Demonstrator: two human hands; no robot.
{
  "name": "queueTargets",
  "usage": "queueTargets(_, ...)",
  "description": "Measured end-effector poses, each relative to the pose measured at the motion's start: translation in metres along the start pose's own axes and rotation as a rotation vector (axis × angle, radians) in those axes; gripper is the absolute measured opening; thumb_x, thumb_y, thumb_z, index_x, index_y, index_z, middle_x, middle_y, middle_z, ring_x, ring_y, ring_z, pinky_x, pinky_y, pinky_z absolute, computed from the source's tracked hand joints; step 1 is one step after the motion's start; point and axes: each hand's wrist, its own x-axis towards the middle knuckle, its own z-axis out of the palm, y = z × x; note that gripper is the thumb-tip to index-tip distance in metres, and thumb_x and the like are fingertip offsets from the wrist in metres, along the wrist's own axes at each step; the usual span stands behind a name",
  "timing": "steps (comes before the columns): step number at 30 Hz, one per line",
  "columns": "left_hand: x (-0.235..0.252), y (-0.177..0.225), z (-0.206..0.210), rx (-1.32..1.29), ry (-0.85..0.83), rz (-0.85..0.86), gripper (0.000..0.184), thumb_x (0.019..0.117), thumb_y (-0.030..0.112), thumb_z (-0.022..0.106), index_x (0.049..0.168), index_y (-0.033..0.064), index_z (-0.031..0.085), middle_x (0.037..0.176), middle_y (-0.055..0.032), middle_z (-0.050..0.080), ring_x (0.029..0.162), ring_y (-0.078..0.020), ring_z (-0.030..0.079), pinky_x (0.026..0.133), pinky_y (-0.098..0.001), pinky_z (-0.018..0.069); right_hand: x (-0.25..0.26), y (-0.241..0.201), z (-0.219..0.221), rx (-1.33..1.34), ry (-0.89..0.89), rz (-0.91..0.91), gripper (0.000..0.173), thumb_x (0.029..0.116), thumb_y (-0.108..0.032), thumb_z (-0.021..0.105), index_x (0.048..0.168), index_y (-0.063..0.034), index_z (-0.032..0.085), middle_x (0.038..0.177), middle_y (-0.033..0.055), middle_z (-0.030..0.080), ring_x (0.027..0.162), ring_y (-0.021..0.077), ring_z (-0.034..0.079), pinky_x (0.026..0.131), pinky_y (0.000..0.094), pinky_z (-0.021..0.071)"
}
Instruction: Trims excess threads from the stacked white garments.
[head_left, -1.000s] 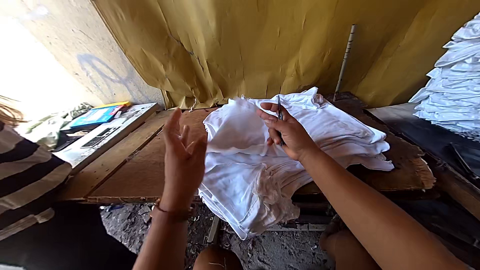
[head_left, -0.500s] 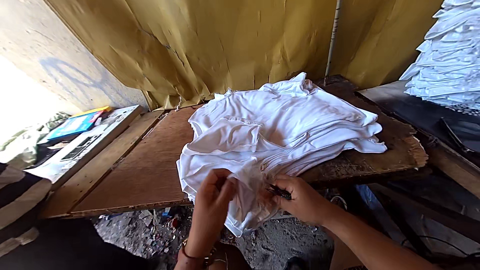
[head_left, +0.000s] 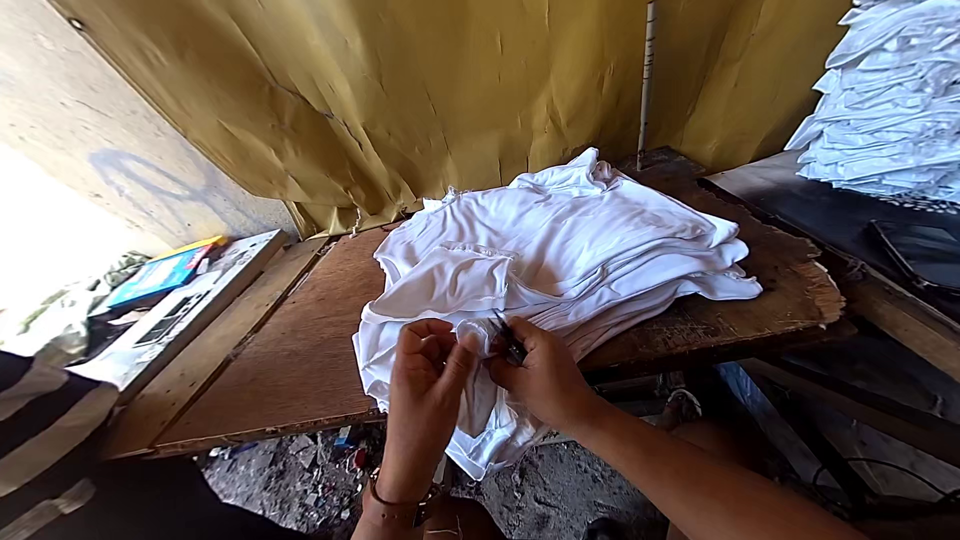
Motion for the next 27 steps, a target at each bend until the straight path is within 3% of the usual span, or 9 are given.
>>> queueTargets(2,-0.002,-0.004,-0.001,-0.006,-0.093,-0.027,0.049,0.0834,0.026,0.079,0.122,0.0097,0.054,0.087,0.0041,0.07,0.075,-0.0059,0.069,0.067,-0.0223,0.0598,-0.002,0.003,-0.001,0.077,0.028,-0.028,0.015,0.0878,-0.011,0.073,0.096,-0.0039,0.063,0.071,0.0008,0.057,0.061,0.005,0.052,0.058,0.0224,0.0444)
queueTargets(5,-0.001,-0.008,-0.009,0.114,-0.039,0.059,0.025,0.0839,0.014,0.077,0.106,0.0073,0.067,0.079,0.0024,0.07,0.063,-0.0054,0.066,0.057,-0.0207,0.0566,-0.005,0.002,-0.012,0.064,0.036,-0.038,0.011,0.0853,-0.007,0.068,0.095,-0.0063,0.062,0.069,-0.0007,0.055,0.057,0.0042,0.05,0.053,0.0216,0.0423)
queueTargets(7,0.0,-0.008,-0.026,0.451,0.076,0.25,0.017,0.0869,0.011,0.071,0.101,0.004,0.067,0.083,0.0002,0.068,0.066,-0.0047,0.064,0.06,-0.0224,0.0554,-0.009,-0.001,-0.03,-0.066,0.079,-0.157,0.01,0.0827,-0.005,0.065,0.093,-0.0076,0.064,0.067,-0.0019,0.055,0.053,0.0034,0.049,0.048,0.0206,0.0414)
queueTargets(11,-0.01,-0.024,-0.054,0.835,0.043,0.399,0.015,0.0827,-0.001,0.062,0.095,-0.0027,0.072,0.094,-0.0213,0.064,0.081,-0.035,0.065,0.067,-0.0509,0.0548,-0.023,0.013,-0.062,-0.439,-0.001,-0.344,0.008,0.0803,-0.008,0.066,0.088,-0.0087,0.068,0.069,-0.0004,0.062,0.057,0.0068,0.058,0.051,0.0243,0.0492)
queueTargets(14,-0.031,-0.06,-0.04,0.873,-0.029,0.407,0.018,0.0835,0.004,0.063,0.096,0.0045,0.076,0.091,-0.016,0.065,0.08,-0.0354,0.067,0.066,-0.0529,0.0563,-0.032,0.044,-0.053,-0.493,-0.135,-0.284,0.009,0.0844,-0.01,0.065,0.087,-0.0028,0.07,0.073,0.0079,0.064,0.064,0.0172,0.062,0.059,0.0338,0.0515)
queueTargets(18,-0.039,-0.061,-0.042,0.878,-0.034,0.38,0.03,0.0826,0.029,0.061,0.099,0.0113,0.079,0.093,-0.0094,0.065,0.082,-0.0255,0.065,0.07,-0.044,0.0551,-0.032,0.061,-0.042,-0.388,-0.088,-0.243,0.012,0.0866,-0.013,0.064,0.088,-0.0044,0.072,0.076,0.0054,0.067,0.069,0.0107,0.062,0.063,0.0263,0.0514)
queueTargets(20,-0.037,-0.048,-0.04,0.893,-0.033,0.368,0.038,0.0878,0.043,0.057,0.093,0.0138,0.081,0.09,-0.0063,0.064,0.081,-0.0215,0.063,0.068,-0.0407,0.0523,-0.032,0.064,-0.041,-0.354,-0.078,-0.265,0.012,0.0867,-0.013,0.064,0.089,-0.0053,0.073,0.078,0.0042,0.069,0.071,0.0082,0.063,0.065,0.0241,0.0523)
queueTargets(23,-0.029,-0.03,-0.025,0.926,0.006,0.456,0.036,0.0926,0.039,0.06,0.08,0.0081,0.075,0.086,-0.0108,0.065,0.078,-0.0282,0.065,0.063,-0.0452,0.0528,-0.031,0.066,-0.041,-0.329,-0.069,-0.273,0.013,0.0862,-0.014,0.065,0.089,-0.0045,0.073,0.079,0.0048,0.068,0.071,0.0084,0.063,0.065,0.0243,0.0523)
queueTargets(27,-0.018,-0.025,0.006,0.877,-0.127,0.511,0.031,0.0926,0.036,0.069,0.11,0.0124,0.078,0.095,-0.0138,0.065,0.081,-0.0322,0.066,0.066,-0.0491,0.0551,-0.032,0.065,-0.042,-0.329,-0.077,-0.245,0.016,0.0889,-0.02,0.069,0.089,-0.0037,0.071,0.078,0.0051,0.067,0.073,0.0091,0.063,0.067,0.0254,0.0528)
